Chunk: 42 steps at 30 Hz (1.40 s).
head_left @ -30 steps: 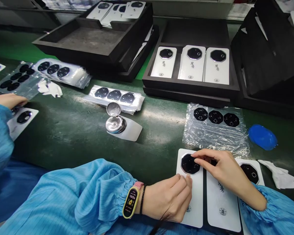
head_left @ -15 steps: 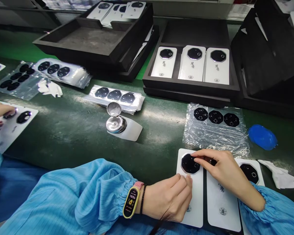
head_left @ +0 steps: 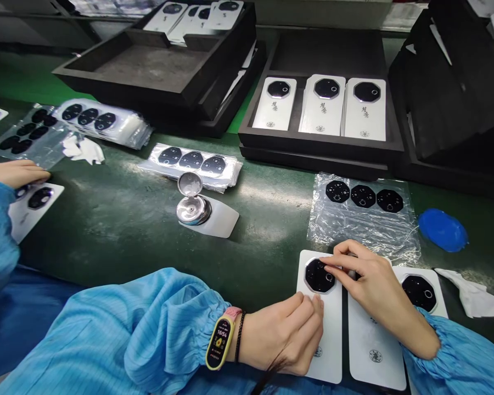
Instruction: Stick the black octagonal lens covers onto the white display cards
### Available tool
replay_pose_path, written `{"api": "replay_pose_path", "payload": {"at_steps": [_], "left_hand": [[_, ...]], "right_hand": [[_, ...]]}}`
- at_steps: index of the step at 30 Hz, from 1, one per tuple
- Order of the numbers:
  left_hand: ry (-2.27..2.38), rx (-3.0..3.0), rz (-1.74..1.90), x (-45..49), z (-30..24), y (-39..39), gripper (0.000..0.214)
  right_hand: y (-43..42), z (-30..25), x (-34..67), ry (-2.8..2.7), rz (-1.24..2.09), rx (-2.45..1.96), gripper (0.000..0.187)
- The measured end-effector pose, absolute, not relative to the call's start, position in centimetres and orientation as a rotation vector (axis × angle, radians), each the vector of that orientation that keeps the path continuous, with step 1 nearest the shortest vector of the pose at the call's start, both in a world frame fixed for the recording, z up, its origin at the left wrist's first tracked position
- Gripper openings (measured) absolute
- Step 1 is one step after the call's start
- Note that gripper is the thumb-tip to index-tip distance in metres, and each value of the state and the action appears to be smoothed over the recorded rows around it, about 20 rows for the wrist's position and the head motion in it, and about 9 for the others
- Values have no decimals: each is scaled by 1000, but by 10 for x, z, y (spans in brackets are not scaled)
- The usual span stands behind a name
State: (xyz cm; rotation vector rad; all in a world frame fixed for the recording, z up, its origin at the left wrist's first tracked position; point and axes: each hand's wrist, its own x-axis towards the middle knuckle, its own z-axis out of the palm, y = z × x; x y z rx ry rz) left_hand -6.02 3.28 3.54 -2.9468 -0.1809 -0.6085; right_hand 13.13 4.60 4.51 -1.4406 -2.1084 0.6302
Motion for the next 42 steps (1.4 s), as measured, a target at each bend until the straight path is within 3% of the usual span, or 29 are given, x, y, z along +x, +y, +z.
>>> {"api": "replay_pose_path", "payload": {"at_steps": [11, 18, 24, 42], "left_hand": [[-193, -2957, -615, -59, 35, 32, 29], [-190, -2945, -622, -60, 36, 31, 27], [-244, -2932, -624, -60, 36, 29, 25], [-243, -2954, -551, -59, 37, 31, 23]], "right_hand": [[38, 50, 131, -2370, 403, -1338, 32], [34, 48, 121, -2613, -184, -1149, 36], [33, 52, 130, -2506, -54, -1222, 36], [-4, 38, 141, -2651, -117, -1189, 40]]}}
